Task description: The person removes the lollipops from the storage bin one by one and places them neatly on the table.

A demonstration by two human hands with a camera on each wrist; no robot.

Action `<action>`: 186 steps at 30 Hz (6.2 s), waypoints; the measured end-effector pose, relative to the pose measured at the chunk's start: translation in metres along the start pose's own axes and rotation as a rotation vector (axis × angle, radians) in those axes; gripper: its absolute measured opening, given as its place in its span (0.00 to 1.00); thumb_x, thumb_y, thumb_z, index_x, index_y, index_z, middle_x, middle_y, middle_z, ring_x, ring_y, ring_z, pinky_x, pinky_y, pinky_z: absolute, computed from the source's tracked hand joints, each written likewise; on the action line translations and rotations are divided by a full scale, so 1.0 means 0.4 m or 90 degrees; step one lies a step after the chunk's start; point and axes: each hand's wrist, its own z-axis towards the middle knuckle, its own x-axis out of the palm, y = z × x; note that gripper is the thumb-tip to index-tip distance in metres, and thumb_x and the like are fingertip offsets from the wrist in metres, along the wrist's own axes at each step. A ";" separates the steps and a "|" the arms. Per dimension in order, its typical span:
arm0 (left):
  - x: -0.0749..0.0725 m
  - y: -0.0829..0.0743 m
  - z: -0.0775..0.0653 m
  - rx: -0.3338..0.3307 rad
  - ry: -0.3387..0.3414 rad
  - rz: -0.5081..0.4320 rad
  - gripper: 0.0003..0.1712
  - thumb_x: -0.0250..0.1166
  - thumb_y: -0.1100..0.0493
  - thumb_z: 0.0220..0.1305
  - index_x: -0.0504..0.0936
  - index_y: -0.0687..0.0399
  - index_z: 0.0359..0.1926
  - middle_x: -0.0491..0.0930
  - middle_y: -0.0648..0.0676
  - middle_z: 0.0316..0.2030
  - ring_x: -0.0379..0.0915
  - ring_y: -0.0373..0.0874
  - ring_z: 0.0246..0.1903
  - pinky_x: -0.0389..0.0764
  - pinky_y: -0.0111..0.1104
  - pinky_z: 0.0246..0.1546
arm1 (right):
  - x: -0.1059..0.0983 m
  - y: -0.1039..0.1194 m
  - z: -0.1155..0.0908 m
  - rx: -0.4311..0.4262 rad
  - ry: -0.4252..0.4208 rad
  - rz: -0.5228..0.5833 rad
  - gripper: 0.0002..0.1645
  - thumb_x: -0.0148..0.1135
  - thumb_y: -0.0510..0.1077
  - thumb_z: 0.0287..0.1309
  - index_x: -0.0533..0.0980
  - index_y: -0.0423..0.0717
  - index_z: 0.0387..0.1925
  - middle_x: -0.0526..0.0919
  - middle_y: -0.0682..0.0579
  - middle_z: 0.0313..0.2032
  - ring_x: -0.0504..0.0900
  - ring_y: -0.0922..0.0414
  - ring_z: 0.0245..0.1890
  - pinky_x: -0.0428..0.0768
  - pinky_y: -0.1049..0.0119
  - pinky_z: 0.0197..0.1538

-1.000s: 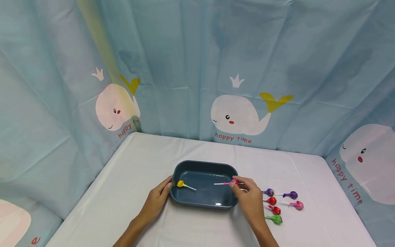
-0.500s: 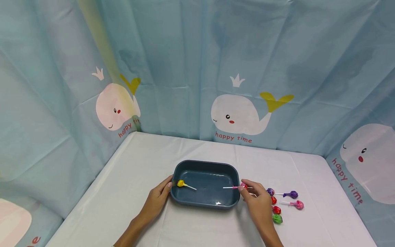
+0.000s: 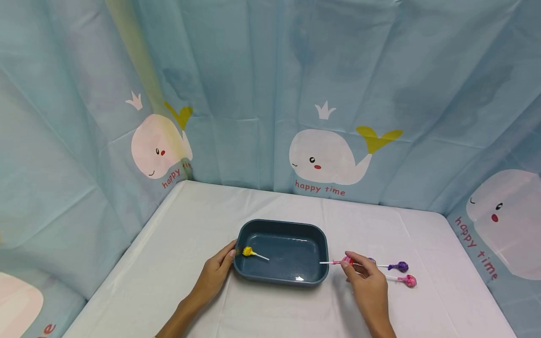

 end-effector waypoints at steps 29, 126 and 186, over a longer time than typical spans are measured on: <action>-0.002 0.003 0.002 -0.003 0.001 -0.001 0.27 0.54 0.49 0.85 0.73 0.49 0.77 0.74 0.48 0.73 0.67 0.43 0.74 0.69 0.46 0.75 | -0.108 -0.090 0.024 0.106 -0.063 -0.033 0.27 0.73 0.56 0.68 0.84 0.49 0.63 0.88 0.63 0.45 0.85 0.73 0.33 0.82 0.78 0.35; -0.003 0.001 -0.004 -0.017 0.009 -0.004 0.27 0.54 0.50 0.85 0.71 0.50 0.78 0.72 0.50 0.74 0.66 0.46 0.76 0.68 0.47 0.74 | -0.264 -0.248 0.067 0.272 -0.103 -0.147 0.43 0.64 0.62 0.74 0.68 0.38 0.75 0.72 0.30 0.70 0.83 0.38 0.46 0.71 0.80 0.22; -0.004 -0.002 0.002 -0.011 0.009 -0.008 0.27 0.55 0.50 0.85 0.72 0.51 0.77 0.73 0.50 0.74 0.66 0.45 0.75 0.69 0.46 0.74 | 0.031 0.019 0.015 -0.122 0.026 0.103 0.27 0.73 0.47 0.69 0.79 0.44 0.65 0.87 0.44 0.56 0.86 0.70 0.45 0.87 0.76 0.45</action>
